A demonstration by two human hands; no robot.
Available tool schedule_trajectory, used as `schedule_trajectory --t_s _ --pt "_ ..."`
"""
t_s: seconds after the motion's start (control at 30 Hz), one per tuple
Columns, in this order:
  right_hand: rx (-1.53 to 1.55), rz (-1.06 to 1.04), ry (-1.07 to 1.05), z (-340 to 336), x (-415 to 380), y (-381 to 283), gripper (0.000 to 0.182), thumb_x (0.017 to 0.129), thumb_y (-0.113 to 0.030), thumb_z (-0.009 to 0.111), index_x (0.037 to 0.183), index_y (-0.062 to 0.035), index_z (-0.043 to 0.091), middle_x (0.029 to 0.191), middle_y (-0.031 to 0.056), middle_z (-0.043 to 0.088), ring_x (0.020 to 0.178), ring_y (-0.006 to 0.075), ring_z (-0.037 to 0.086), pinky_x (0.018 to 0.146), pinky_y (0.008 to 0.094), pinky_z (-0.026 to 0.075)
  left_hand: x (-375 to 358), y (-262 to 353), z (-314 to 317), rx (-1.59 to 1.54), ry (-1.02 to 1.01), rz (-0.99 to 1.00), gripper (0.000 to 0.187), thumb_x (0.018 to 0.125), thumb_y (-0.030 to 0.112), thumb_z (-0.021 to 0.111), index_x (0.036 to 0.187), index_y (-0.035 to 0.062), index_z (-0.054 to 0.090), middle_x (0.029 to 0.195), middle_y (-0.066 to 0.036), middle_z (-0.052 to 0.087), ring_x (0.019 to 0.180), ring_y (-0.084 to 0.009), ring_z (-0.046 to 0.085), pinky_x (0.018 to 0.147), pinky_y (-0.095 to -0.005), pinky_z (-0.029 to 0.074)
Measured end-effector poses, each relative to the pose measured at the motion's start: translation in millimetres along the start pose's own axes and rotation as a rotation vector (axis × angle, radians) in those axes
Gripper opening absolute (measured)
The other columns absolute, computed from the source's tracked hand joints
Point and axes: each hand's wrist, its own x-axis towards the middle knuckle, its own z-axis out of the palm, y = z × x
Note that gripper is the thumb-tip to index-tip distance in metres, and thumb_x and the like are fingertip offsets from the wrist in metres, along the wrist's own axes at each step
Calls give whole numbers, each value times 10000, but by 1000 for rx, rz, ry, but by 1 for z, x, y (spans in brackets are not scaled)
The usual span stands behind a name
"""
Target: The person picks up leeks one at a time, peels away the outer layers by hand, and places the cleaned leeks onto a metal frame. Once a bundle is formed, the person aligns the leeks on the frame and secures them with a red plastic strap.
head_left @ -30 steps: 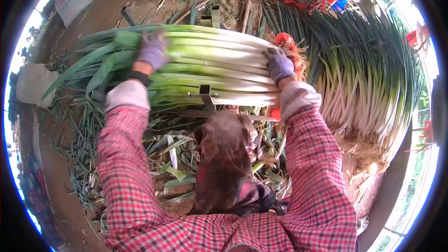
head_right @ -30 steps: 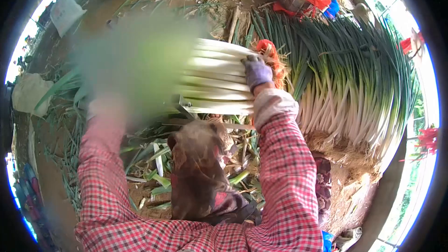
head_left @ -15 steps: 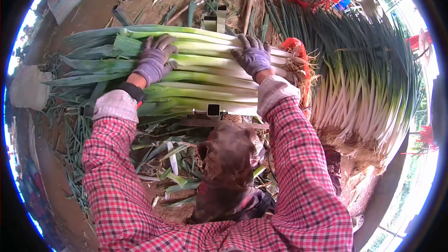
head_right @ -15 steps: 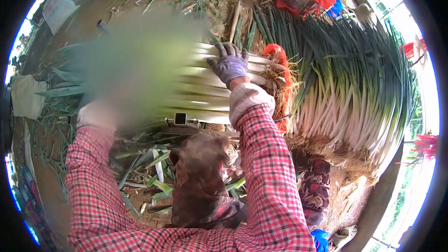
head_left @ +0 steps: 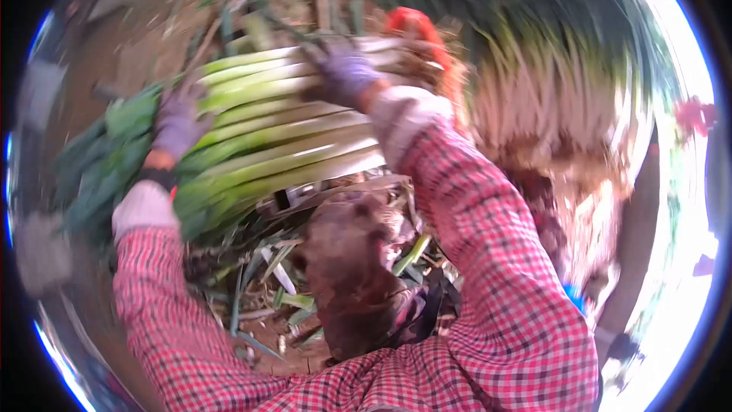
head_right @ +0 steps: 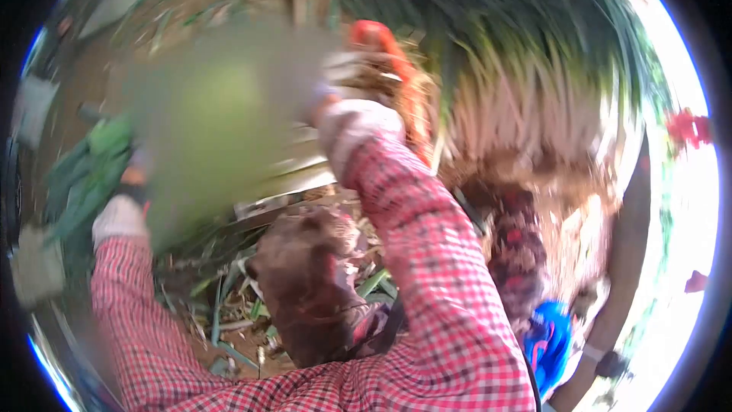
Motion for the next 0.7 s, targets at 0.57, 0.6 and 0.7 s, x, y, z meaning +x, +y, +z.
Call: schedule_trajectory --t_s 0.57,0.6,0.7 --pt "764 124 325 -47 -280 2 355 809 -161 657 1162 -144 618 1002 112 656 894 298 645 784 400 519 36 175 -142 -154 -346 99 754 698 212 742 1375 132 418 1447 -121 369 1338 -309 354 1133 -504 166" --pt "888 364 352 -8 -312 26 341 799 -135 646 1140 -133 629 914 170 661 802 271 653 740 359 521 30 219 -160 -440 -264 131 738 710 200 739 1372 117 424 1446 -119 378 1332 -308 371 1139 -498 159" --pt "906 1010 306 70 -384 94 293 886 -199 581 1141 -59 615 918 166 670 816 274 645 743 353 509 4 349 -189 -955 -162 180 633 708 168 737 1291 85 504 1314 -130 515 1211 -312 495 1129 -476 201"
